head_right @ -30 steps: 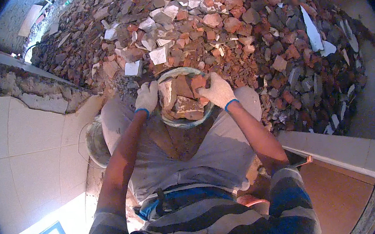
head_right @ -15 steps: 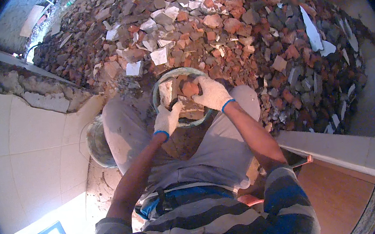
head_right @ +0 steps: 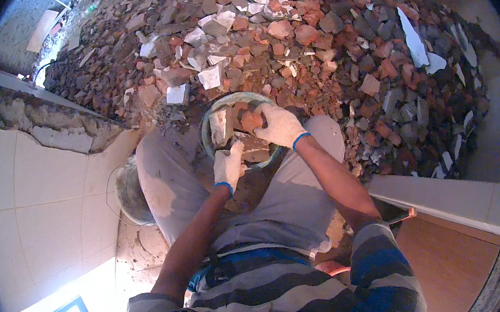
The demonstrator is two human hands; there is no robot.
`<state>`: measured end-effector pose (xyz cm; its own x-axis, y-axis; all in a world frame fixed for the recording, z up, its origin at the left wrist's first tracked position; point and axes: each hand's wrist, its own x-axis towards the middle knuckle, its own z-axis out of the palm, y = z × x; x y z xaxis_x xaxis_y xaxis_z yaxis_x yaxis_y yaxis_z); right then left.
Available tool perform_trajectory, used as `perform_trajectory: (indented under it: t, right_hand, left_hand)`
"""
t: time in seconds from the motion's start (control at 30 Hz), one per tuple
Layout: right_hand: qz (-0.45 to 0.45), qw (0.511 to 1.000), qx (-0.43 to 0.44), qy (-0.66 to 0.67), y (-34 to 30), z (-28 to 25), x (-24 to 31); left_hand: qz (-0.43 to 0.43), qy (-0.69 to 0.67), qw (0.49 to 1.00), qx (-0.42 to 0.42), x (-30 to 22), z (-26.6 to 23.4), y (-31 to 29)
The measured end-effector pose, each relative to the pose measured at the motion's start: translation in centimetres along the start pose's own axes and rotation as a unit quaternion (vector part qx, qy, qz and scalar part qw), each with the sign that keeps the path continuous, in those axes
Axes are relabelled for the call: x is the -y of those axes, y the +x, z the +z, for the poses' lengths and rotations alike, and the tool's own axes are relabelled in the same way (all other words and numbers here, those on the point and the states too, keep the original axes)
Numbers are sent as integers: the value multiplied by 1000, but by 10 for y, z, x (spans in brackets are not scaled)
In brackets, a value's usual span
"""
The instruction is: The person sits on the floor and uses gloved hands to pick up broken tiles and bricks from a pile of rubble, placing them into two buckets. The person repeatedly reaches for debris and transfers it into the buckets.
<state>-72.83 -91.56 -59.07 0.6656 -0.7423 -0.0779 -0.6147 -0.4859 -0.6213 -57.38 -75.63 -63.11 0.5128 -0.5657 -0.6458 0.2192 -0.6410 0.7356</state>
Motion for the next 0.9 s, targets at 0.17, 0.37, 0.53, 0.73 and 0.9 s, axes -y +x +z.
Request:
perform_trajectory:
  t: [0.17,0.37,0.53,0.73,0.9]
  right_hand:
    - [15,1000,10,11,-1,-3,-5]
    - [16,1000,-5,18,-1,0,-15]
    - [17,1000,-2,16,-2,-1,-18]
    - [-69,996,2,62,-1,2,-7]
    - [-10,996,-35,78,8,4,-14]
  left_hand:
    - [1,0,1000,2,-5,-2,-5]
    - [9,-76,996,37,-12,6,-6]
    - [-31,-68,997,36,-12,4,2]
    - [-74,-96,990,65,-7,-15,-2]
    - [138,131,977,-91,-7,-41,-3]
